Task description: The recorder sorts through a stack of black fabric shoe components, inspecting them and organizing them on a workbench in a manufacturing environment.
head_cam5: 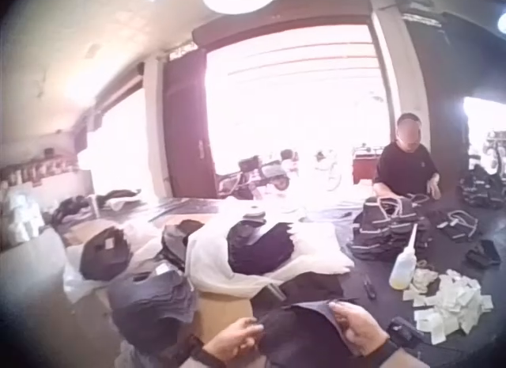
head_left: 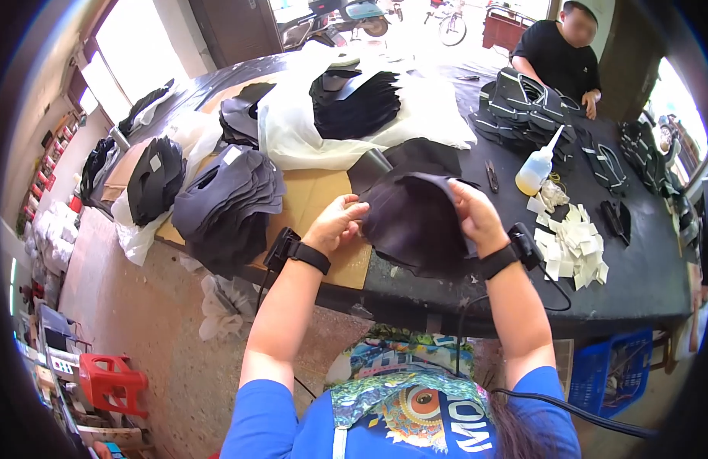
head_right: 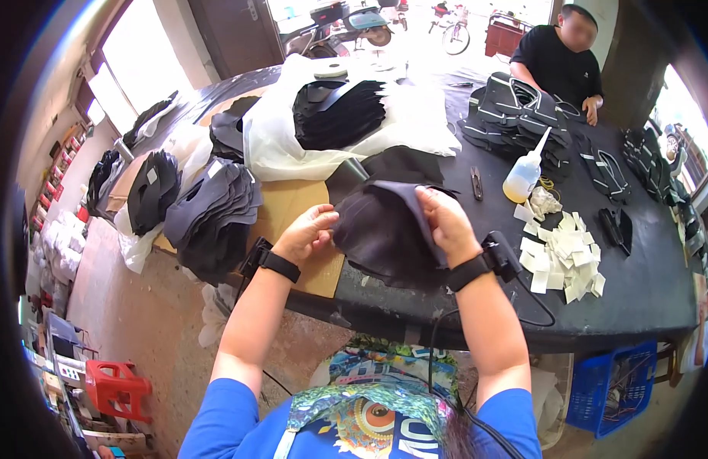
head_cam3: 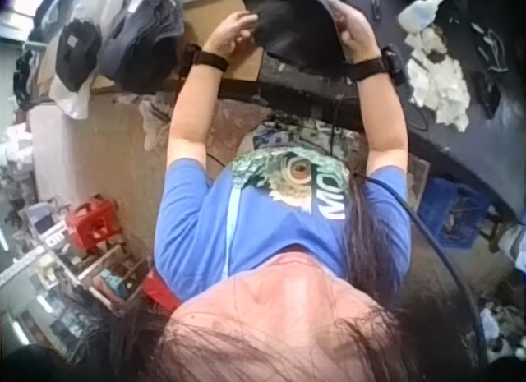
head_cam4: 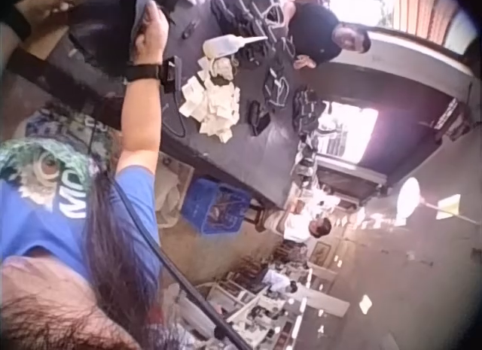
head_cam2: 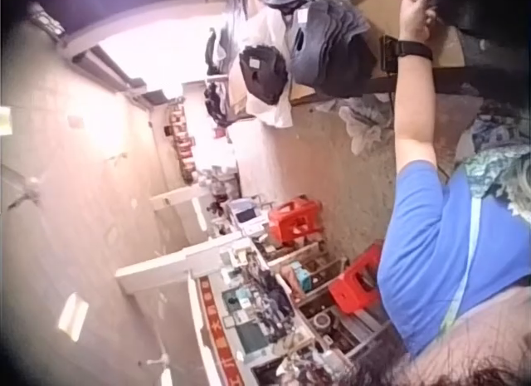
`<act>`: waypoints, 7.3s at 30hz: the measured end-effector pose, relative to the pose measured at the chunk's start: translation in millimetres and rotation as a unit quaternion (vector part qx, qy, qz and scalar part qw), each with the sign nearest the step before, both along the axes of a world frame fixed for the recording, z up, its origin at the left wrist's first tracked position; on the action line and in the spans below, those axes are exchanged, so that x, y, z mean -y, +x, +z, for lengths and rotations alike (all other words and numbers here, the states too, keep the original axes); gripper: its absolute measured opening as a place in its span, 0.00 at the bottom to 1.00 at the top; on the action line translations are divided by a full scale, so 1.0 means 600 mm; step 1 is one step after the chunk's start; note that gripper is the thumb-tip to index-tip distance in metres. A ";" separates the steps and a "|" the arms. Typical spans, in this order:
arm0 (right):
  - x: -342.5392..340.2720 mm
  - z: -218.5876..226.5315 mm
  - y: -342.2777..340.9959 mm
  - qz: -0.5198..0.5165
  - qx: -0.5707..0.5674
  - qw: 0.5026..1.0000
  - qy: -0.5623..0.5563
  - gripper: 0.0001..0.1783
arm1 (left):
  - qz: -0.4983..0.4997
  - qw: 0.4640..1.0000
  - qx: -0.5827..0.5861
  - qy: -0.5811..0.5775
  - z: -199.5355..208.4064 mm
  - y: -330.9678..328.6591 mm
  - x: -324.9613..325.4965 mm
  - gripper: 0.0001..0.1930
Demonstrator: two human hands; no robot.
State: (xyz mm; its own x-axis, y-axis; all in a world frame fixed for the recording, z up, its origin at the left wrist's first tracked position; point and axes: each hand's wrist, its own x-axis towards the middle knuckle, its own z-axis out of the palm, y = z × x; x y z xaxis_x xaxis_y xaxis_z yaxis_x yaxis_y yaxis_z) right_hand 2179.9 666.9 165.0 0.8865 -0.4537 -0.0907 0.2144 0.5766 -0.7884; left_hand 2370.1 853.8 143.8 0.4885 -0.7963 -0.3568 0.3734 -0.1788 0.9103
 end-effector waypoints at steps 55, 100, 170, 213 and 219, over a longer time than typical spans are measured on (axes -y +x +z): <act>-0.052 0.126 -0.107 0.033 0.018 0.947 -0.319 0.39 | -0.185 0.919 0.217 -0.273 0.189 -0.189 0.073 0.23; -0.250 0.118 0.037 0.177 0.102 0.707 -0.677 0.21 | 0.117 0.901 -0.252 -0.334 0.116 -0.191 -0.211 0.21; -0.311 0.103 -0.011 0.160 0.127 0.977 0.062 0.21 | -0.006 0.975 -0.034 -0.221 0.111 -0.165 -0.258 0.36; -0.084 -0.044 0.091 -0.103 -0.257 0.610 -0.743 0.12 | 0.059 0.906 -0.181 -0.378 0.090 -0.148 -0.294 0.35; 0.032 -0.006 0.026 -0.290 -0.151 0.617 -0.716 0.22 | 0.117 0.923 -0.158 -0.331 0.105 -0.142 -0.311 0.33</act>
